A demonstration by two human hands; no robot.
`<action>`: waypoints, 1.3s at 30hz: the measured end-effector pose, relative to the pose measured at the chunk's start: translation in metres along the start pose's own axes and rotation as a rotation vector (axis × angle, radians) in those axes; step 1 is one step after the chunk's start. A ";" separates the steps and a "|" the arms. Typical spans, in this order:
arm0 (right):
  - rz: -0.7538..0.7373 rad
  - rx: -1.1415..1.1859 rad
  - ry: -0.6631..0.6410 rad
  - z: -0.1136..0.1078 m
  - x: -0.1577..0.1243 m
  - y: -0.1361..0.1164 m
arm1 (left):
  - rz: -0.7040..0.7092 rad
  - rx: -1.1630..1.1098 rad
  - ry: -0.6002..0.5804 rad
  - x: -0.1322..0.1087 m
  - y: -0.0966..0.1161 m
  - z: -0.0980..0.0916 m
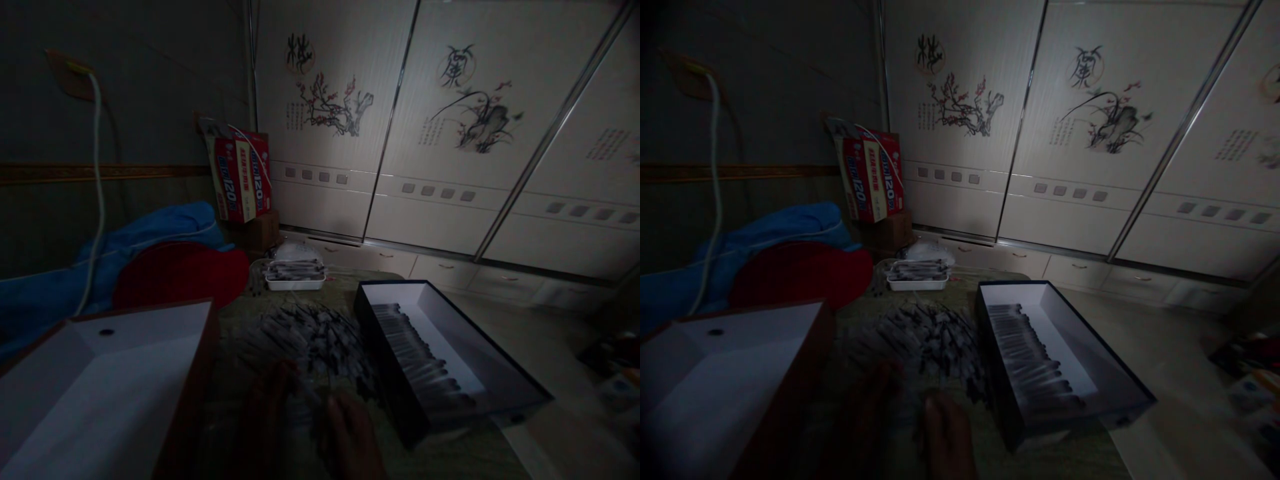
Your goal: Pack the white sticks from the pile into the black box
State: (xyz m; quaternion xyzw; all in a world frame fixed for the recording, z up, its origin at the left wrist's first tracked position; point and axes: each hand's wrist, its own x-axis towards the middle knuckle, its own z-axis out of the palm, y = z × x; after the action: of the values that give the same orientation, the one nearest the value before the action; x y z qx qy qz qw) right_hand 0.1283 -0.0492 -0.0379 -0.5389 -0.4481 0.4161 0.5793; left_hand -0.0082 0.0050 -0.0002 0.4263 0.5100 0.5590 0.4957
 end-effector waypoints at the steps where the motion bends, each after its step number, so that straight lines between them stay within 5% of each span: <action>1: -0.129 -0.135 0.071 0.000 -0.003 0.000 | -0.005 0.005 -0.002 0.000 -0.001 -0.001; 5: -0.381 -0.452 0.025 -0.003 -0.008 -0.002 | -0.009 0.020 -0.004 -0.004 0.000 -0.003; 14: -0.002 -0.165 -0.106 -0.006 -0.001 -0.008 | 0.034 0.022 0.020 -0.013 0.009 0.001; 21: -0.245 -0.395 0.180 -0.006 -0.009 0.009 | 0.049 0.055 -0.016 -0.003 -0.003 -0.002; 27: -0.268 -0.399 -0.033 -0.016 0.000 -0.002 | 0.082 0.084 0.010 -0.002 -0.005 -0.005; 33: -0.267 -0.463 0.142 -0.007 -0.010 -0.002 | 0.056 -0.012 -0.009 -0.003 0.001 -0.002; 39: -0.314 -0.548 0.047 -0.006 -0.009 -0.008 | 0.049 -0.080 -0.070 0.000 0.001 0.012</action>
State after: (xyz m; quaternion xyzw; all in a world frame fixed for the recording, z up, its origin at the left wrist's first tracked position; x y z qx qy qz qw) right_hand 0.1315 -0.0600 -0.0307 -0.6087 -0.6078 0.1726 0.4799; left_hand 0.0036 0.0071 0.0018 0.4378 0.4588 0.5756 0.5162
